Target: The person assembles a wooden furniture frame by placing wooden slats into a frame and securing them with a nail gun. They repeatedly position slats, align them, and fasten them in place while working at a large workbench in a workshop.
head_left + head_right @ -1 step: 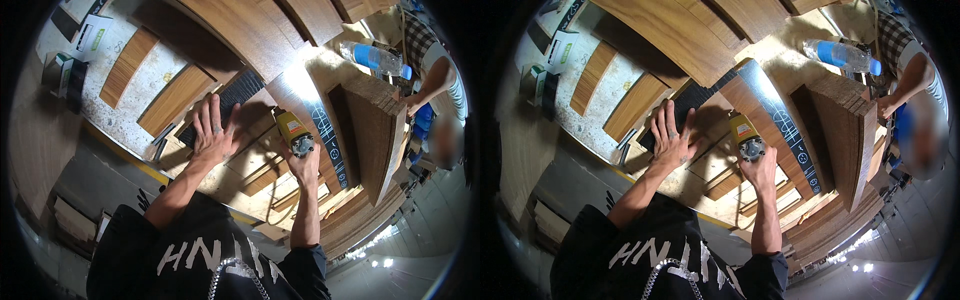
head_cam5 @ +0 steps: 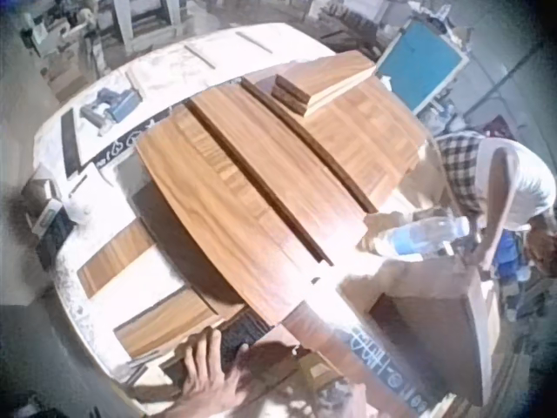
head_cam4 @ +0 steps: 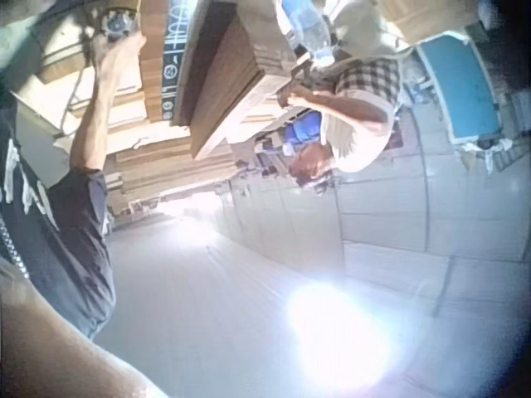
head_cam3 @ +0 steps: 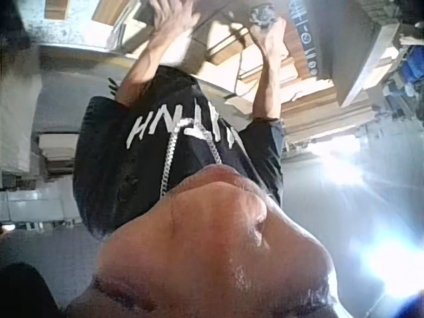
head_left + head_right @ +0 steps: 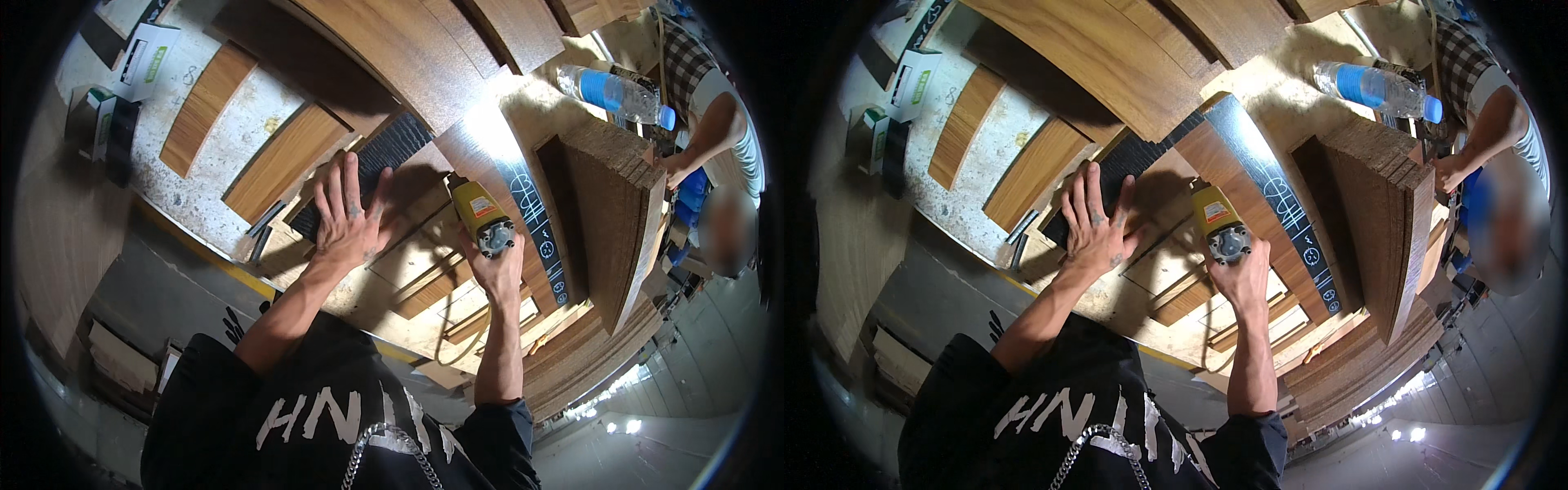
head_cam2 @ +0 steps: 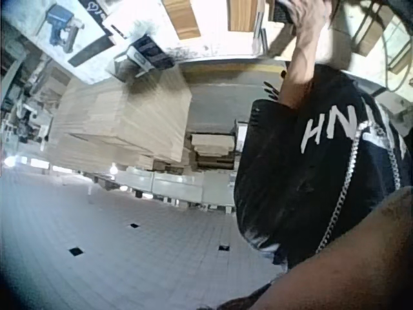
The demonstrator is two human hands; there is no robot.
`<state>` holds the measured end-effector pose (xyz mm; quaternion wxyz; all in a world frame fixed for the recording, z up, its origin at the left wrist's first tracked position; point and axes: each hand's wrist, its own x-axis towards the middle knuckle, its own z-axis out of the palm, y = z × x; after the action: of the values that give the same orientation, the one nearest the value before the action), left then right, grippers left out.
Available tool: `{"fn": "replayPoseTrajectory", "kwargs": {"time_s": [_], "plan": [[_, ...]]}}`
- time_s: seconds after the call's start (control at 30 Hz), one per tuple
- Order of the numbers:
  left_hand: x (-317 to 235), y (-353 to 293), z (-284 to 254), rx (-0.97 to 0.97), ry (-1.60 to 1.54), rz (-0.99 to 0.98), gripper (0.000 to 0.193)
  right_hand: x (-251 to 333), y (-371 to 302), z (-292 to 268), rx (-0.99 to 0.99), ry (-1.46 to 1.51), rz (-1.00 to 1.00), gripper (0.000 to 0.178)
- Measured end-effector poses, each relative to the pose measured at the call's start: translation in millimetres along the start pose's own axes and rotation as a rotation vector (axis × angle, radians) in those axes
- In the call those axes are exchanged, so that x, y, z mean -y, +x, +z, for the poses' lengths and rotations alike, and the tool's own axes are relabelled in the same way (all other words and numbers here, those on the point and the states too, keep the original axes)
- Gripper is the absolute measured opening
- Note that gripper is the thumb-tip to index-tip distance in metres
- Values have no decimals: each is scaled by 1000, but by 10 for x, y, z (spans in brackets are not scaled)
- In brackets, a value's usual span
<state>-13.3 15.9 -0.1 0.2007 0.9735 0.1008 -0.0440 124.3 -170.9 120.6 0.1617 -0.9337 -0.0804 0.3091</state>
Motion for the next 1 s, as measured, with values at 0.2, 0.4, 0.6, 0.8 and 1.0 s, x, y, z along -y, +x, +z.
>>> {"fn": "replayPoseTrajectory", "kwargs": {"time_s": [0.2,0.4,0.6,0.8,1.0], "plan": [[0,-11,43,-81,12,4,102,-3,55,-1,31,83,27,37],[11,-4,29,-84,11,17,95,-17,123,6,47,38,-11,39],[8,-2,21,-81,53,18,94,46,128,-39,41,-12,16,42],[26,-7,84,-106,89,32,93,185,147,-83,84,122,90,42],[32,-7,73,-108,78,35,92,47,141,-18,50,-22,10,43]]}}
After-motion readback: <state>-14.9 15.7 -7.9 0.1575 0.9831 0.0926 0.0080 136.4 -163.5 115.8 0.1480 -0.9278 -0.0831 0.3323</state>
